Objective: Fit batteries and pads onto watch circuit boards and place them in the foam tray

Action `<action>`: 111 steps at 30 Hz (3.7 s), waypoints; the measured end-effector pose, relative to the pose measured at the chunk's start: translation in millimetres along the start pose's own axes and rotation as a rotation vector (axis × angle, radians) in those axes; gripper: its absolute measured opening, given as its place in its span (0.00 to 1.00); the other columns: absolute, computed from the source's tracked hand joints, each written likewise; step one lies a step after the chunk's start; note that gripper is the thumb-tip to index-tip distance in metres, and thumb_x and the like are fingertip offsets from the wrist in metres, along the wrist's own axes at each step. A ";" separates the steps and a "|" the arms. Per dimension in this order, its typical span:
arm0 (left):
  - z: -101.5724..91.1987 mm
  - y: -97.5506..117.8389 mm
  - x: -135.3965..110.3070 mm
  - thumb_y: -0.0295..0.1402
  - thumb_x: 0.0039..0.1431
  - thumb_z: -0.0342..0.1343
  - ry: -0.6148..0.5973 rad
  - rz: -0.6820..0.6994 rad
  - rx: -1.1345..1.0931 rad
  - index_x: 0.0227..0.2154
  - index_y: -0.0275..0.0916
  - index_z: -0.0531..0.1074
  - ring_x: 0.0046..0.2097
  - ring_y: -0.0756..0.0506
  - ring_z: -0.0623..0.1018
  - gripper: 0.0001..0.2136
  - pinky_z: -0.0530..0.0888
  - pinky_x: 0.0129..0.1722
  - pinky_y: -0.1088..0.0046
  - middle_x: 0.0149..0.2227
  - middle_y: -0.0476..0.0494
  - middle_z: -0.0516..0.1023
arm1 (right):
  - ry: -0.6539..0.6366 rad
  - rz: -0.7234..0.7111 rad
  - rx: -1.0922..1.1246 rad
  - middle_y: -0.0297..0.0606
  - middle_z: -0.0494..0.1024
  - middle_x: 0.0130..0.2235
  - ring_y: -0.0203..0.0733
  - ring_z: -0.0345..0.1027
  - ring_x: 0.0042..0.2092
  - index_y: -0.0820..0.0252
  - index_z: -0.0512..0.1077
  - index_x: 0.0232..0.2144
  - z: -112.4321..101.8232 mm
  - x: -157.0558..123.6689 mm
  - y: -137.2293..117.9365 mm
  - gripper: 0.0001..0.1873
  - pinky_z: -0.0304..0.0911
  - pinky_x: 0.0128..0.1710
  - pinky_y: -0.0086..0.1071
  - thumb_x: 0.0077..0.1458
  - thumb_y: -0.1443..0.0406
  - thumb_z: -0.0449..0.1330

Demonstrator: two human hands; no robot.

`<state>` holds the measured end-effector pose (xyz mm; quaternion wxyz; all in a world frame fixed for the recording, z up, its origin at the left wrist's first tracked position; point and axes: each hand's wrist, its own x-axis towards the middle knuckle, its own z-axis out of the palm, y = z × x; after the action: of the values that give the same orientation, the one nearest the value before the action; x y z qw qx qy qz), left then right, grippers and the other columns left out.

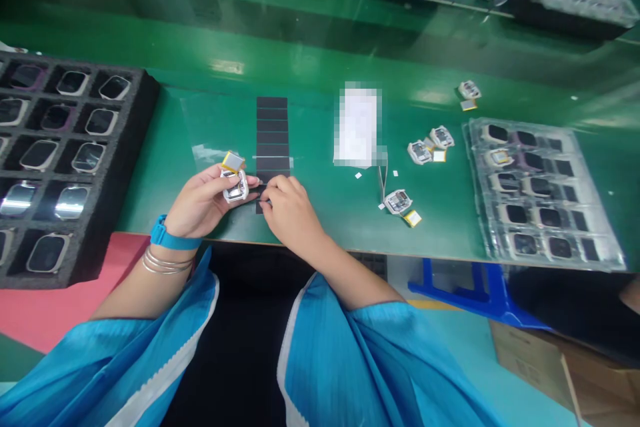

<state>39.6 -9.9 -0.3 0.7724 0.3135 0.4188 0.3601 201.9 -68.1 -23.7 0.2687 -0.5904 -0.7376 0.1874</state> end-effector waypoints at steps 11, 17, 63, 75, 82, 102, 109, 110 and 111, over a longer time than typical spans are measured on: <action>2.3 1.8 4.7 0.28 0.50 0.64 -0.003 -0.018 -0.010 0.35 0.34 0.73 0.38 0.46 0.81 0.09 0.78 0.41 0.69 0.37 0.40 0.83 | -0.055 -0.008 -0.100 0.45 0.72 0.44 0.49 0.64 0.46 0.60 0.71 0.33 3.3 -3.3 -1.8 0.04 0.62 0.44 0.42 0.61 0.70 0.58; 3.0 -0.3 5.0 0.30 0.49 0.66 -0.003 0.009 0.041 0.36 0.34 0.73 0.36 0.48 0.80 0.12 0.77 0.37 0.73 0.38 0.40 0.83 | 0.160 -0.423 -0.027 0.38 0.77 0.40 0.42 0.68 0.44 0.56 0.71 0.34 -17.4 -28.0 -13.1 0.06 0.60 0.54 0.45 0.63 0.69 0.56; 15.0 -18.1 -11.9 0.25 0.42 0.69 -0.205 -0.053 0.022 0.43 0.36 0.77 0.36 0.46 0.83 0.21 0.80 0.37 0.75 0.34 0.45 0.82 | 0.411 -0.022 0.417 0.35 0.80 0.35 0.41 0.74 0.40 0.55 0.76 0.30 -23.5 2.9 0.3 0.03 0.69 0.46 0.38 0.57 0.66 0.64; 11.5 -8.6 -11.7 0.26 0.55 0.60 -0.127 -0.145 -0.140 0.46 0.34 0.77 0.38 0.47 0.82 0.14 0.80 0.42 0.71 0.38 0.41 0.83 | 0.323 -0.402 -0.131 0.32 0.81 0.42 0.39 0.71 0.42 0.53 0.76 0.37 -21.1 -8.0 2.4 0.07 0.53 0.64 0.53 0.63 0.68 0.58; 5.6 -18.1 -12.1 0.29 0.53 0.67 -0.329 0.153 0.045 0.49 0.39 0.76 0.43 0.43 0.83 0.19 0.78 0.48 0.65 0.41 0.40 0.83 | 0.171 -0.110 0.495 0.46 0.73 0.55 0.44 0.72 0.53 0.54 0.65 0.57 -21.9 -6.9 3.5 0.27 0.73 0.49 0.37 0.57 0.60 0.64; -174.7 164.6 -52.7 0.26 0.63 0.56 0.587 0.456 0.479 0.57 0.36 0.68 0.46 0.49 0.78 0.20 0.71 0.57 0.59 0.44 0.50 0.80 | 0.248 -0.094 0.317 0.38 0.82 0.41 0.41 0.78 0.43 0.55 0.72 0.48 13.2 -17.0 18.7 0.11 0.74 0.47 0.35 0.62 0.64 0.59; -260.2 226.5 -9.2 0.16 0.42 0.68 1.217 0.467 0.930 0.37 0.27 0.74 0.43 0.49 0.71 0.16 0.54 0.66 0.54 0.19 0.62 0.59 | 0.400 -0.143 0.208 0.33 0.82 0.34 0.38 0.77 0.39 0.54 0.74 0.39 11.2 -8.9 12.0 0.05 0.72 0.43 0.28 0.61 0.65 0.59; -266.0 227.0 -8.6 0.16 0.43 0.67 1.228 0.441 0.956 0.33 0.28 0.74 0.43 0.49 0.72 0.13 0.56 0.65 0.54 0.18 0.61 0.58 | 0.410 -0.129 0.204 0.33 0.82 0.34 0.38 0.77 0.39 0.54 0.75 0.39 11.3 -8.5 12.6 0.04 0.72 0.43 0.28 0.61 0.65 0.59; -270.2 226.6 -8.9 0.17 0.44 0.67 1.235 0.419 0.979 0.31 0.29 0.73 0.42 0.48 0.72 0.11 0.59 0.64 0.54 0.18 0.61 0.59 | 0.415 -0.110 0.206 0.33 0.82 0.34 0.38 0.77 0.38 0.54 0.75 0.38 11.5 -8.1 12.9 0.04 0.72 0.42 0.28 0.61 0.65 0.59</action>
<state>-266.3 155.4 59.2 0.0943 0.4324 0.8117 0.3811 206.0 -72.5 -41.9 0.4831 -0.5448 -0.6746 0.1211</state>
